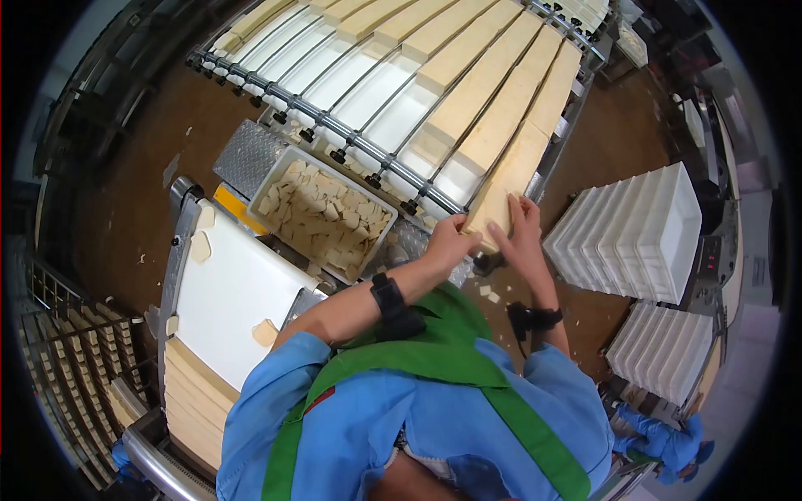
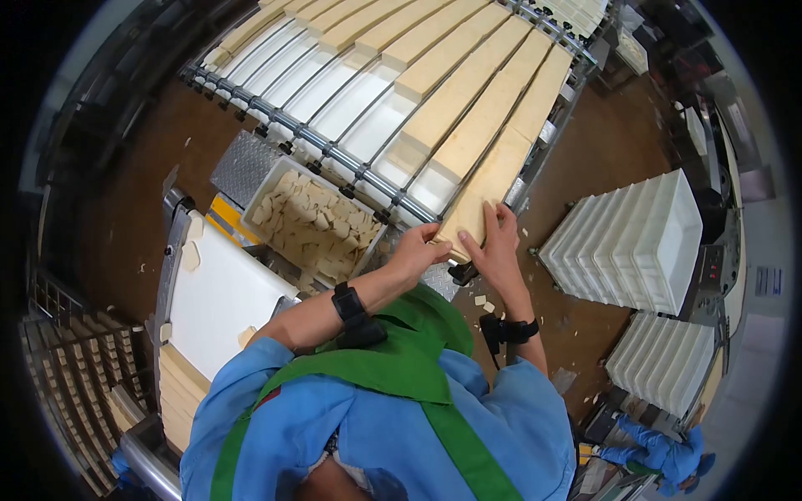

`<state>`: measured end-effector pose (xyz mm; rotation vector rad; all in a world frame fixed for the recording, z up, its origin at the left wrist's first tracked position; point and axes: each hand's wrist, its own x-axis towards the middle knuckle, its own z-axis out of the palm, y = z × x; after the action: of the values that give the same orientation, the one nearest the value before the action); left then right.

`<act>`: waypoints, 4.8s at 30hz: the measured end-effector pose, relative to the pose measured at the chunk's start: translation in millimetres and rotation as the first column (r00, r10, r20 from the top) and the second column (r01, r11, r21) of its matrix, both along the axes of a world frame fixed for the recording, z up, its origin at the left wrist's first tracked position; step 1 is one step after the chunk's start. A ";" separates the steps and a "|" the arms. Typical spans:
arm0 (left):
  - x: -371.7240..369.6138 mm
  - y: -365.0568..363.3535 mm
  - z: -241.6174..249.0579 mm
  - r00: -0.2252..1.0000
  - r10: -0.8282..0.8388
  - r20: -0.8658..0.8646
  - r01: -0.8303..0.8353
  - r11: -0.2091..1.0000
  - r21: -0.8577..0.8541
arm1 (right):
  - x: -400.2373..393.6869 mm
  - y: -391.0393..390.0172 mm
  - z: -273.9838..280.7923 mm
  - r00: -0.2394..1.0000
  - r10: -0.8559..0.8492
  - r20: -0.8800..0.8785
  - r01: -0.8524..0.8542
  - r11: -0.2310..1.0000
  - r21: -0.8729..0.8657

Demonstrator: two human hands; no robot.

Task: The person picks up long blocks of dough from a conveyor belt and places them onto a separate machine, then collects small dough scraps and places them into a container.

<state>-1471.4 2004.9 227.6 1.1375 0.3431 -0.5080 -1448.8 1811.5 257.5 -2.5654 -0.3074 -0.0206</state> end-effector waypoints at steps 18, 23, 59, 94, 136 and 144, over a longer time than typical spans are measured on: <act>2.8 -10.9 -28.2 0.994 0.087 0.070 -0.093 0.991 0.092 | -7.3 27.2 28.4 0.999 0.030 -0.017 -0.033 0.978 -0.207; -1.6 -3.3 -8.0 0.998 0.043 0.054 -0.049 0.993 0.106 | -12.1 34.6 24.0 1.000 0.019 -0.025 -0.023 0.980 -0.199; -368.5 323.9 -87.8 -0.038 0.781 0.623 -0.050 -0.624 0.779 | 7.6 418.9 -12.8 0.386 0.899 0.209 -0.888 0.423 -0.182; -416.4 376.1 -95.1 0.416 0.893 0.171 -0.158 -0.114 0.981 | -152.1 633.8 -113.2 0.458 0.889 0.022 -0.887 0.458 -0.053; 296.9 462.0 -9.5 0.659 0.536 0.529 -0.608 -0.034 0.793 | 415.9 539.8 -67.6 0.739 0.512 0.437 -0.635 0.746 0.199; 269.0 473.5 -16.1 0.491 0.701 0.517 -0.757 0.049 0.652 | 368.1 570.5 -95.4 0.606 0.705 0.370 -0.724 0.680 -0.110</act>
<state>-1202.4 2478.4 211.5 1.6951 1.1626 0.7951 -1080.7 2382.0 162.0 -2.1785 -1.4601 -0.2346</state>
